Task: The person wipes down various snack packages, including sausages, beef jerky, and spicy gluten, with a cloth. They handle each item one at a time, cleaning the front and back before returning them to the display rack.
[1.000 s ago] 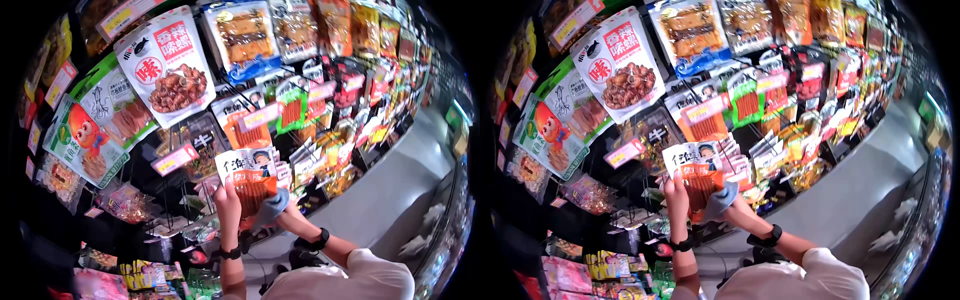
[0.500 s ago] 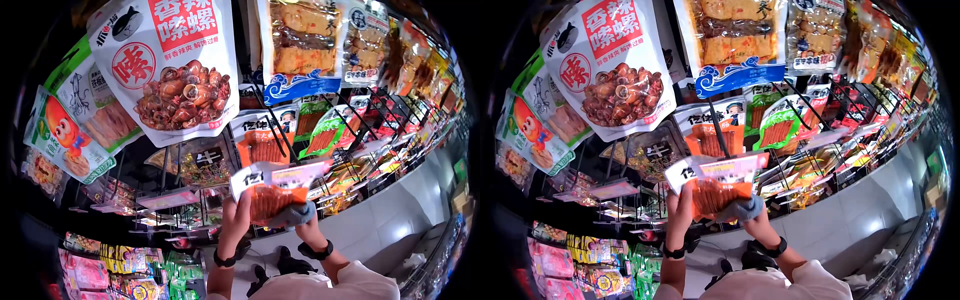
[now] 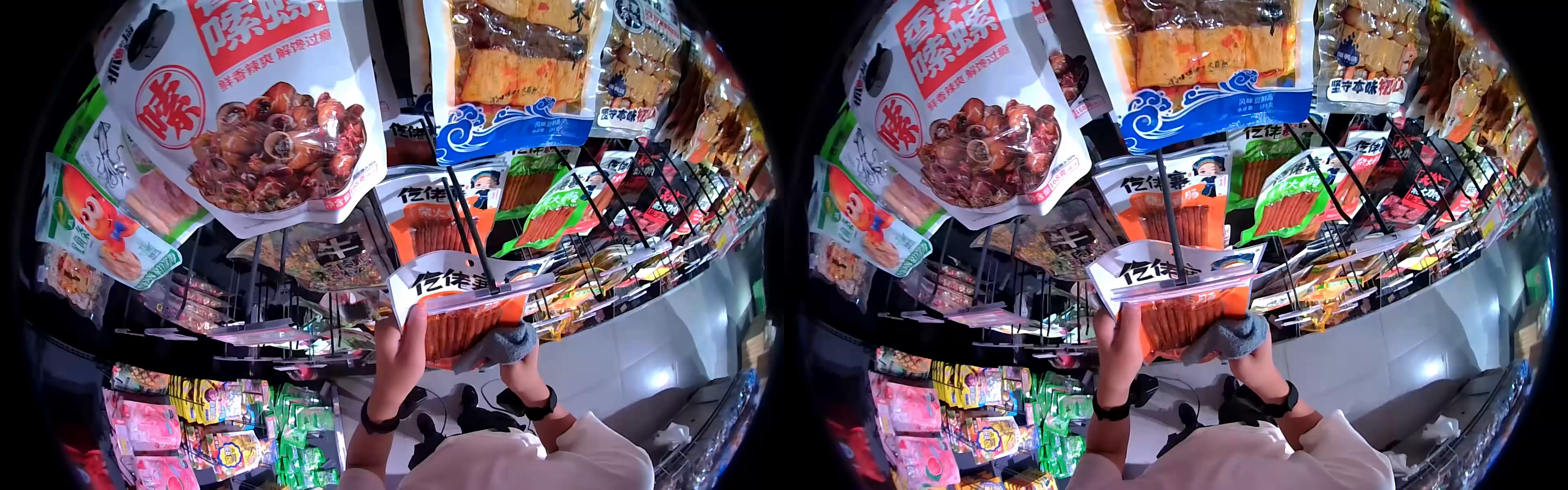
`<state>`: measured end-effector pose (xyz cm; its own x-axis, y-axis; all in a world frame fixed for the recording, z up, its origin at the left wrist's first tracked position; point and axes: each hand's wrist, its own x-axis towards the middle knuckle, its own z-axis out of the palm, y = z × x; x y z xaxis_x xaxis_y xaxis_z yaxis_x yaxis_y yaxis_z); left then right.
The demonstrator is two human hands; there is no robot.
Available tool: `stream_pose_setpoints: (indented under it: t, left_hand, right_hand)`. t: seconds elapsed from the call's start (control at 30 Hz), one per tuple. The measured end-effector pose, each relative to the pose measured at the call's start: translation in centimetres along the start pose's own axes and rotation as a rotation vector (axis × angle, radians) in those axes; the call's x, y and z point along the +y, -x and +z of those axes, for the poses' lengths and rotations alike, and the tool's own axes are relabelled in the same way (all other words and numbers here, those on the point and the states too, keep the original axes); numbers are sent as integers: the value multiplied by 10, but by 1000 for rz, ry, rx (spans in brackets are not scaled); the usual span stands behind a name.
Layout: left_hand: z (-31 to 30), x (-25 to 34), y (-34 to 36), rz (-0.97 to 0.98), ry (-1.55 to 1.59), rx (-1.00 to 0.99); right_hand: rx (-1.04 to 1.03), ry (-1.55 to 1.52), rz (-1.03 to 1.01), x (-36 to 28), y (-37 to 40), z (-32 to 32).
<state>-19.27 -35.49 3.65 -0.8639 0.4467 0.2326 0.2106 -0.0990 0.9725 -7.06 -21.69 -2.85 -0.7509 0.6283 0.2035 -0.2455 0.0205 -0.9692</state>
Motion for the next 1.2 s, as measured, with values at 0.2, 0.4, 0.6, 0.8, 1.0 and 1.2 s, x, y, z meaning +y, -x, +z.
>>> stream_pose_setpoints:
  t: [0.2,0.4,0.6,0.8,1.0,1.2]
  left_hand:
    - [6,-14,2,-24,-11,-9]
    - [9,-21,-2,-3,-49,22]
    - [21,-25,-41,-25,-5,175]
    - [23,-31,-58,173,-222,225]
    - [44,-42,15,576,-626,516]
    - [109,-35,31,303,-79,-227]
  right_hand:
    - [-27,93,-111,-4,-9,-8]
    - [-61,54,-59,1,-17,-12]
    - [-129,-28,36,-3,-53,-4]
    - [-112,-218,16,19,-74,-14]
    - [-80,-272,-138,0,-16,-58]
    - [-196,-534,60,1,36,-107]
